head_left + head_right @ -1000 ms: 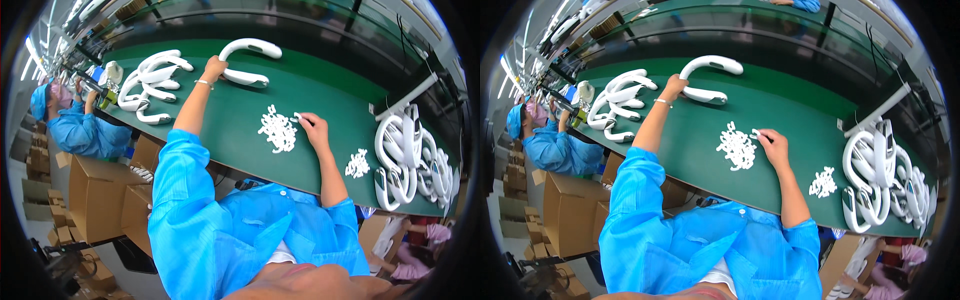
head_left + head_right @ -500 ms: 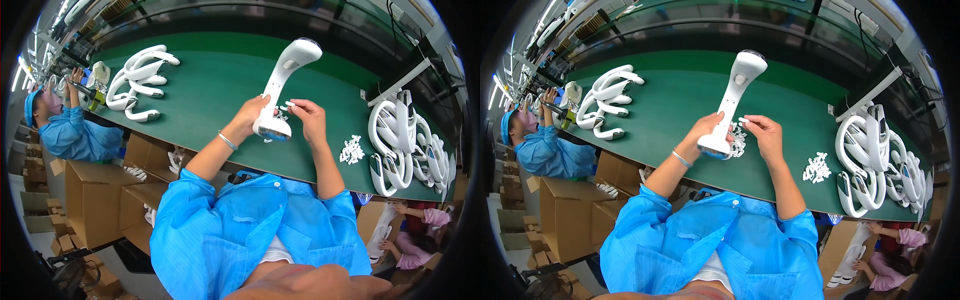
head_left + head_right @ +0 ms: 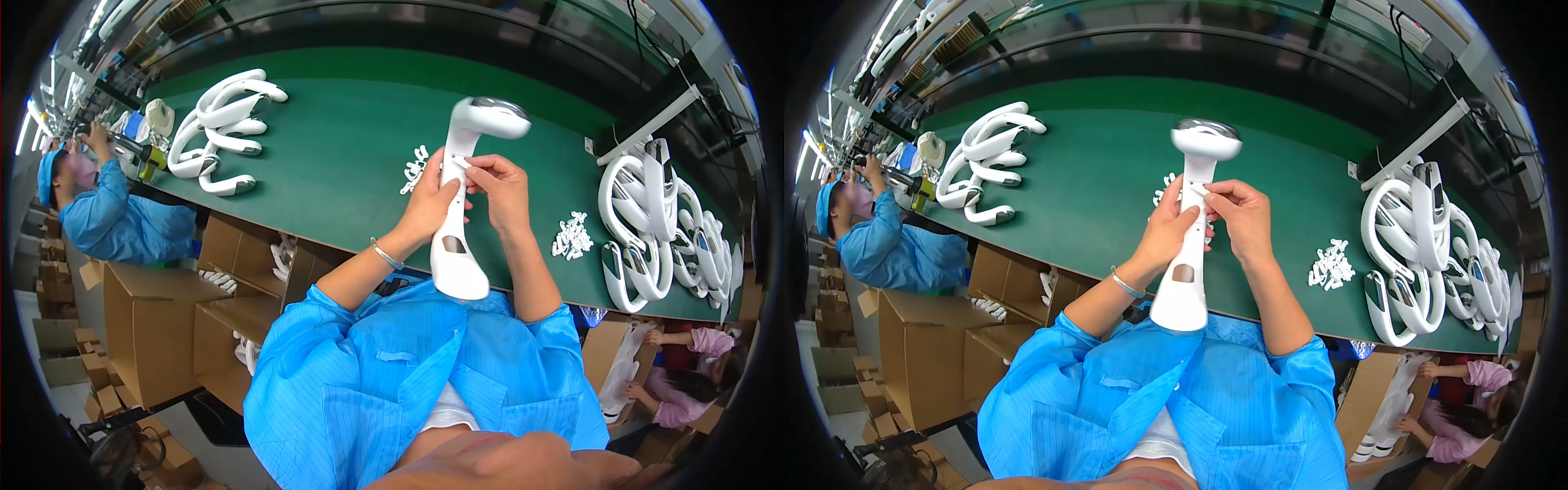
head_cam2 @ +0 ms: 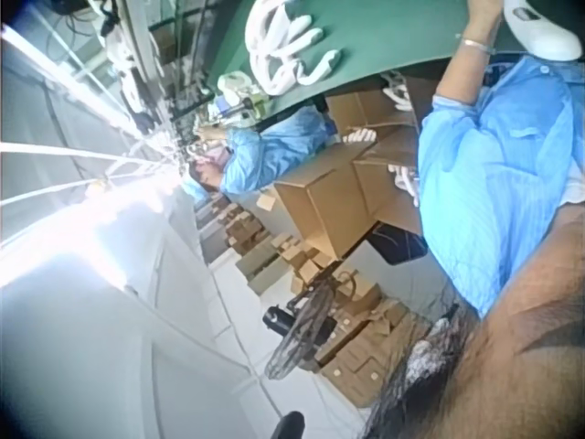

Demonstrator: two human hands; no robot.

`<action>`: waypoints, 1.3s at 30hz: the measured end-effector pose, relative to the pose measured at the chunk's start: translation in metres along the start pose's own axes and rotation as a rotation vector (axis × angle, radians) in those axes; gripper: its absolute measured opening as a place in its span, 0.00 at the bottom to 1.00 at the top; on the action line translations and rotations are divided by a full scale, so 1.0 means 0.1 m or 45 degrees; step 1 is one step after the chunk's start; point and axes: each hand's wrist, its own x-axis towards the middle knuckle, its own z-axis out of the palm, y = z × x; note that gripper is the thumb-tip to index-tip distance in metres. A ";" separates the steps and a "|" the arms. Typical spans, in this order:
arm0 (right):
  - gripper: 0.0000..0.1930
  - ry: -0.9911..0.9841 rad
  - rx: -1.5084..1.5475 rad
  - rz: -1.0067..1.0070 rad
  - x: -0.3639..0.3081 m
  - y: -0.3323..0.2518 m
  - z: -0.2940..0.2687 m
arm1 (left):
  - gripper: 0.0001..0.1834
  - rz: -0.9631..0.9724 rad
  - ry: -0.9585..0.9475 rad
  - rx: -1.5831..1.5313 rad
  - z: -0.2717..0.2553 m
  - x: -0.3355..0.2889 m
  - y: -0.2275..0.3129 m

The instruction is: Insert small plastic components and assemble sections of white plastic neck massagers at a factory workstation.

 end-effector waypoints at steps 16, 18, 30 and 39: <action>0.12 0.114 -0.752 -0.933 -0.28 0.05 0.09 | 0.27 0.247 -0.071 0.070 0.06 -0.14 -0.02; 0.10 0.079 -0.840 -0.972 -0.29 0.08 0.06 | 0.25 0.240 -0.064 0.057 0.04 -0.14 -0.05; 0.11 0.076 -0.564 -0.520 -0.39 -0.16 0.14 | 0.21 0.263 -0.020 0.144 0.04 -0.13 -0.10; 0.07 -0.201 -0.192 -0.016 -0.45 -0.13 -0.04 | 0.20 0.081 -0.089 -0.142 -0.01 -0.18 -0.10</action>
